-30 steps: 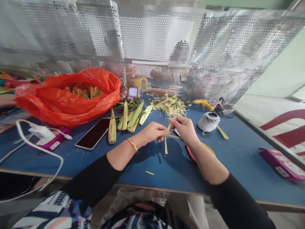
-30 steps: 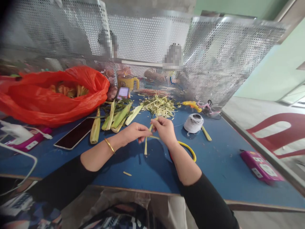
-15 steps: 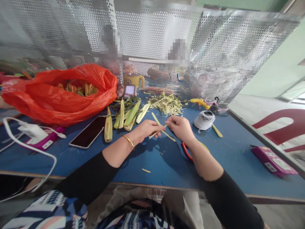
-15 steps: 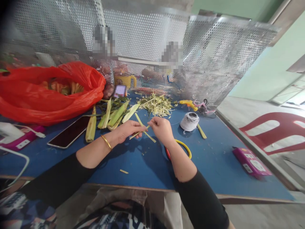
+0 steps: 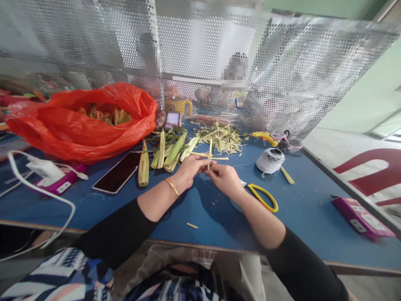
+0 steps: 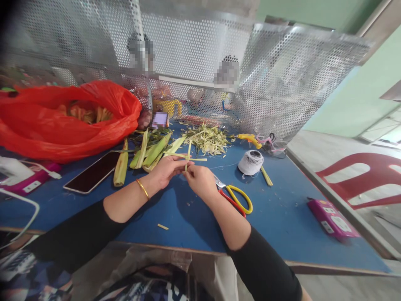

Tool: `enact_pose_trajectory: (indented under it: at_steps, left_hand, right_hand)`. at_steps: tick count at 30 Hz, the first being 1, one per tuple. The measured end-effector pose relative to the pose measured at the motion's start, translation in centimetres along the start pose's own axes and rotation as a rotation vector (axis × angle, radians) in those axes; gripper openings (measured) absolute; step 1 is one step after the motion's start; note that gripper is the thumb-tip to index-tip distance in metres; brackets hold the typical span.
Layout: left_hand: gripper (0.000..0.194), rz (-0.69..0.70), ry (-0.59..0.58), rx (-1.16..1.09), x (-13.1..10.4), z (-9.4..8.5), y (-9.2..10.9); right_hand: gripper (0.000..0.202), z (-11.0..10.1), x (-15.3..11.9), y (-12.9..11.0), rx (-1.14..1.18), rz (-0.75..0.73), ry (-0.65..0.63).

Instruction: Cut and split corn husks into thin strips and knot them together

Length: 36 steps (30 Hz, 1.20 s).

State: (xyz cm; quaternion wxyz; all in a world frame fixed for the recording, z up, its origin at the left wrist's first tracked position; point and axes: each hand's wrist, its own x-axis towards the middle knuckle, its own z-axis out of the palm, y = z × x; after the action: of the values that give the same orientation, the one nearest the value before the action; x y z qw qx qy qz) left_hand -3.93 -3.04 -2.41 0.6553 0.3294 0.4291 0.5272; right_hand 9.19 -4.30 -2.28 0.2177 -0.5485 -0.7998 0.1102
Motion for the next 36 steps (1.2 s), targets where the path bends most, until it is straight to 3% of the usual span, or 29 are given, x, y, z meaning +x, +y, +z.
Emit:
enact_pose_trajectory:
  at_steps: [5, 10, 11, 16, 19, 22, 24, 26, 30, 33, 36]
  left_hand:
    - [0.020, -0.024, 0.052, -0.041, 0.1, 0.0, 0.0]
    - [0.007, -0.082, 0.044, 0.012, 0.3, -0.4, 0.2]
    - [0.005, -0.092, 0.034, 0.032, 0.2, -0.4, 0.2]
    - [0.012, -0.019, 0.084, 0.207, 0.0, -0.1, -0.1]
    - [0.027, 0.066, 0.102, 0.324, 0.0, -0.1, -0.2]
    - [0.029, 0.140, 0.056, 0.397, 0.0, -0.3, -0.1]
    - [0.029, 0.184, -0.018, 0.467, -0.1, -0.3, -0.1]
    - [0.029, 0.225, -0.137, 0.568, -0.4, -0.3, -0.2]
    - [0.032, 0.270, -0.350, 0.837, -1.2, 0.0, -0.4]
    - [0.037, 0.275, -0.350, 0.985, -1.7, 0.2, -0.4]
    - [0.038, 0.260, -0.280, 1.000, -1.7, 0.2, -0.3]
  right_hand:
    - [0.026, 0.3, -0.2, 0.2, -0.027, -0.137, 0.023]
    - [0.022, -1.0, 0.3, 1.7, -0.060, -0.136, 0.407]
    - [0.020, -1.2, 0.5, 2.0, -0.083, -0.125, 0.428]
    - [0.024, -1.0, 0.7, 2.2, -0.143, -0.138, 0.095]
    - [0.030, -1.1, 0.3, 1.5, -0.114, -0.257, 0.005]
    - [0.031, -1.9, 0.0, 1.1, -0.056, -0.293, 0.113]
    - [0.027, -2.5, 0.1, 1.2, 0.014, -0.213, 0.271]
    - [0.022, -2.8, 0.4, 1.4, 0.134, -0.088, 0.348]
    - [0.021, -2.5, 0.9, 2.0, 0.471, 0.034, 0.149]
    - [0.022, -2.1, 1.0, 1.9, 0.587, 0.007, 0.062]
    - [0.013, -2.0, 0.6, 1.5, 0.566, -0.042, 0.126]
